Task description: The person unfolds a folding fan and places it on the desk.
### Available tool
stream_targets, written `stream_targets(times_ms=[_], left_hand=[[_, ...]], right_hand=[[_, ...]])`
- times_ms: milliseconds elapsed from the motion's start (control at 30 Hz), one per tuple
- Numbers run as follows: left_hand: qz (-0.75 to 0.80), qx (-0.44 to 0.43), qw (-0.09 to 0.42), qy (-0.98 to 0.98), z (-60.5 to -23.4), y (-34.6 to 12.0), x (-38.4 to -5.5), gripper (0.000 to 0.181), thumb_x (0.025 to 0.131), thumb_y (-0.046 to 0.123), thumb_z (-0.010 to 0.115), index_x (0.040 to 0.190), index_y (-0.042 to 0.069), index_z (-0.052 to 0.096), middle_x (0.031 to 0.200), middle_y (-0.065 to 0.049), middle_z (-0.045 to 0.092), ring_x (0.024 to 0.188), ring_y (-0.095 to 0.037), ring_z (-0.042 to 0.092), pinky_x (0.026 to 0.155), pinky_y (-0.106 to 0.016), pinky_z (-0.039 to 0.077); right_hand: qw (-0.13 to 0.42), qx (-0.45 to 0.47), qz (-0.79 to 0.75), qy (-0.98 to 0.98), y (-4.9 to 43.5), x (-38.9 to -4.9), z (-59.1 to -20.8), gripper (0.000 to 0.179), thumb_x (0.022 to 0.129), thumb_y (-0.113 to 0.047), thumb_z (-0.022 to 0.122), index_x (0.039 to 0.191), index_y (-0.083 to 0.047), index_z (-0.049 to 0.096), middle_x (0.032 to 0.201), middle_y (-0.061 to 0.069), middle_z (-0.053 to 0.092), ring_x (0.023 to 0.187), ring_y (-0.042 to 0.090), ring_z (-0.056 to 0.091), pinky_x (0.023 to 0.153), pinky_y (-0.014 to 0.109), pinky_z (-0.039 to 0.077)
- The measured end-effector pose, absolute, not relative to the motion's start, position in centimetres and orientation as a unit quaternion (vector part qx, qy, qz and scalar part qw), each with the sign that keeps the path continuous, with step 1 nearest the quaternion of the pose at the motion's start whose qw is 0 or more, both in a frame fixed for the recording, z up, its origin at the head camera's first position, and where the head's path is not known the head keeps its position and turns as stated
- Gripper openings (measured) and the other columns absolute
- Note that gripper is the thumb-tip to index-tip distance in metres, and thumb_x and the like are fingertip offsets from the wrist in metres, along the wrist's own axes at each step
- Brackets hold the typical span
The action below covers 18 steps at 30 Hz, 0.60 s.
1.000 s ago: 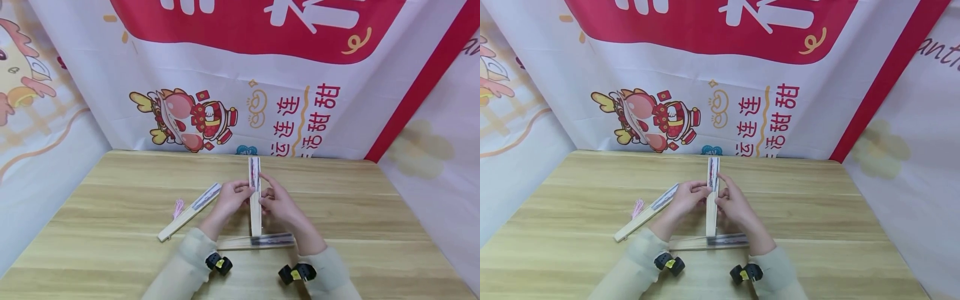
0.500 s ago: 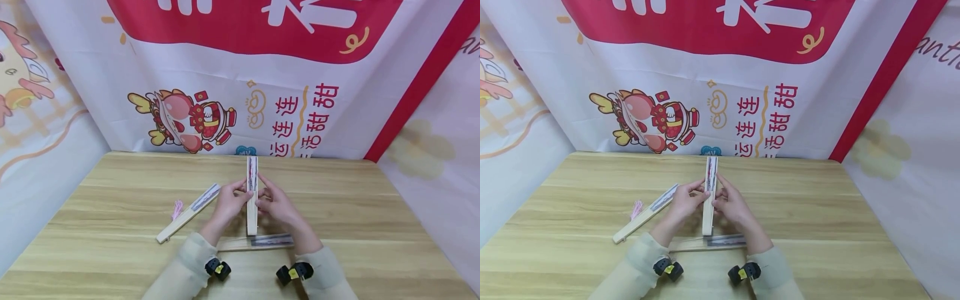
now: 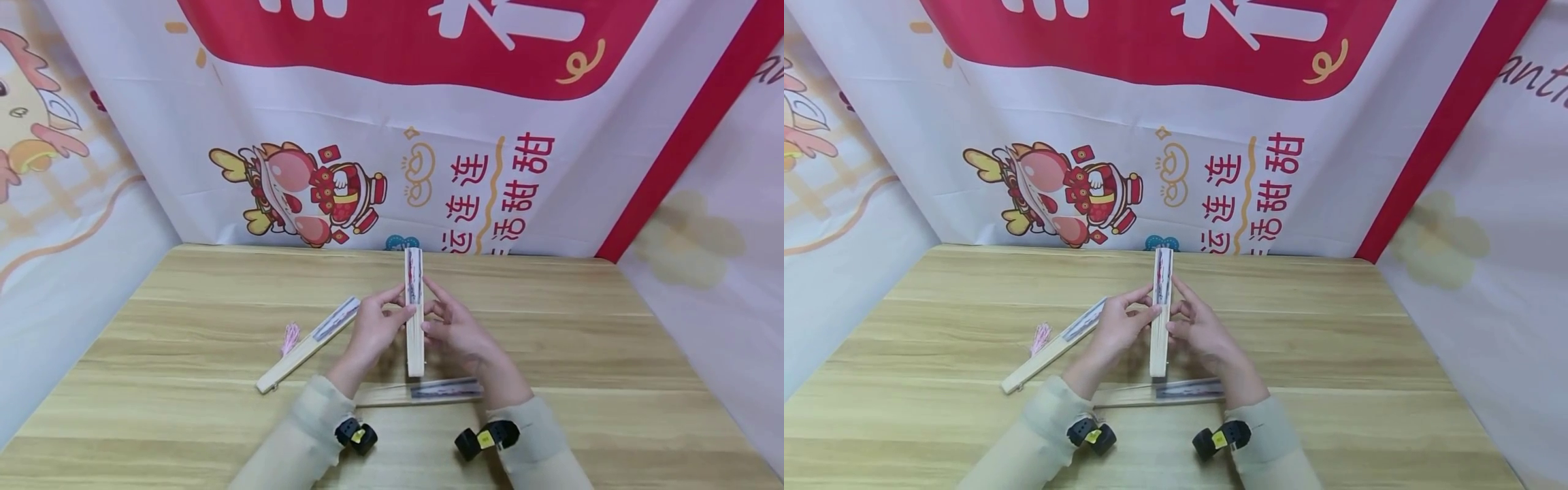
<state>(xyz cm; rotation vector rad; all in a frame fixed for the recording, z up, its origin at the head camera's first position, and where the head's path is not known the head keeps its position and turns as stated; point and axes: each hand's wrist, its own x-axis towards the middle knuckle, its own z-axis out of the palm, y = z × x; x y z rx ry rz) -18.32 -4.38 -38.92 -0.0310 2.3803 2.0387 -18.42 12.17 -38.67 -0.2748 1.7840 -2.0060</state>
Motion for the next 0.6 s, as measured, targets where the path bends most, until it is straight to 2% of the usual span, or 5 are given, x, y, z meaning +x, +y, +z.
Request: stream_targets(times_ms=[167,300,600], left_hand=[[0.669,-0.015,0.012,0.743,-39.0,-4.5,-18.5,0.047,0.089,0.006,0.072,0.134,0.013,0.061,0.107,-0.011,0.065,0.063,-0.01,0.056,0.065,-0.027,0.056],[0.681,-0.016,0.029,0.731,-39.1,-4.6,-18.6,0.047,0.09,0.004,0.07,0.136,0.013,0.06,0.109,-0.012,0.063,0.067,-0.011,0.057,0.072,-0.033,0.06],[0.693,-0.018,0.046,0.719,-39.6,-4.6,-18.8,0.049,0.091,0.002,0.068,0.138,0.01,0.058,0.108,-0.012,0.061,0.07,-0.01,0.059,0.072,-0.028,0.058]], right_hand=[[0.229,-0.091,-0.741,0.624,12.3,-18.6,-38.9,0.089,0.092,0.014,0.049,0.159,-0.032,0.014,0.104,-0.004,0.057,0.079,0.008,0.062,0.072,0.021,0.052],[0.23,-0.083,-0.751,0.613,12.4,-18.7,-39.1,0.09,0.092,0.014,0.05,0.159,-0.033,0.014,0.104,-0.003,0.058,0.079,0.008,0.062,0.072,0.022,0.053],[0.254,-0.071,-0.771,0.579,12.6,-18.9,-39.7,0.088,0.093,0.013,0.049,0.159,-0.037,0.015,0.107,-0.005,0.061,0.085,0.009,0.063,0.078,0.023,0.051]])
